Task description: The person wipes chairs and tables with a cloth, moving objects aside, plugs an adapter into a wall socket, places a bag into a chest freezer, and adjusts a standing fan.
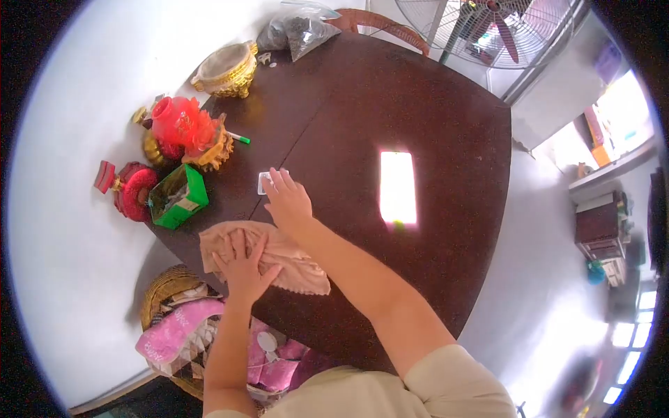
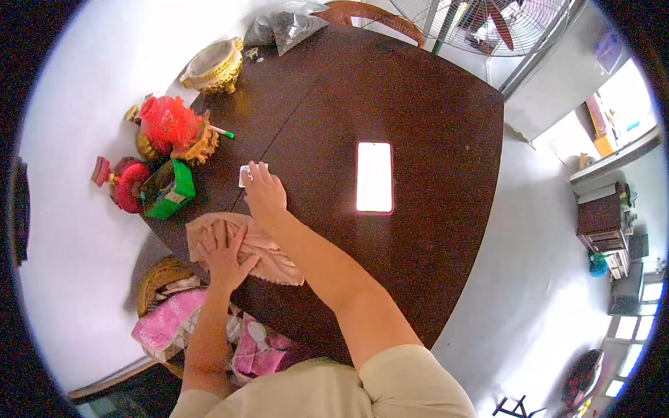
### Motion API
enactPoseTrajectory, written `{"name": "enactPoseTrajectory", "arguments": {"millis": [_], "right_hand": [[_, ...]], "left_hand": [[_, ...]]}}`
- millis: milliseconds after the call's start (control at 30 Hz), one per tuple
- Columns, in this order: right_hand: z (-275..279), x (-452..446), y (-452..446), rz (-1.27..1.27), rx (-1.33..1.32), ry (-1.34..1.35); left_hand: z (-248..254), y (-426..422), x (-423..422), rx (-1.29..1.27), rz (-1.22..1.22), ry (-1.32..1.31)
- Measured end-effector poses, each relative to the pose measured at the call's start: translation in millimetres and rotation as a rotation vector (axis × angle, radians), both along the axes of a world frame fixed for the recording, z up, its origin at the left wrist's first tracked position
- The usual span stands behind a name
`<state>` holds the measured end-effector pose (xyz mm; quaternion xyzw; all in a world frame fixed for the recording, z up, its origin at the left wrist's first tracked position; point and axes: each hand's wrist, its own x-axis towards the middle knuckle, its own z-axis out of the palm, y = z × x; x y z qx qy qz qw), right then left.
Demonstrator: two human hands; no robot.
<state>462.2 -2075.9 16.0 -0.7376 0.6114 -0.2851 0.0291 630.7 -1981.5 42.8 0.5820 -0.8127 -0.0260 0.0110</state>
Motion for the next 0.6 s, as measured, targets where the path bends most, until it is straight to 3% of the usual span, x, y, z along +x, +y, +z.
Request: {"name": "enactPoseTrajectory", "arguments": {"millis": [433, 600], "right_hand": [[7.6, 15.4, -34.3, 0.001, 0.208, 0.234], [-15.4, 21.6, -30.8, -0.047, -0.089, 0.211]], "left_hand": [[-6.5, -48.5, 18.1, -0.080, -0.090, 0.037], [-8.7, -51.9, 19.3, -0.104, -0.100, 0.056]]}}
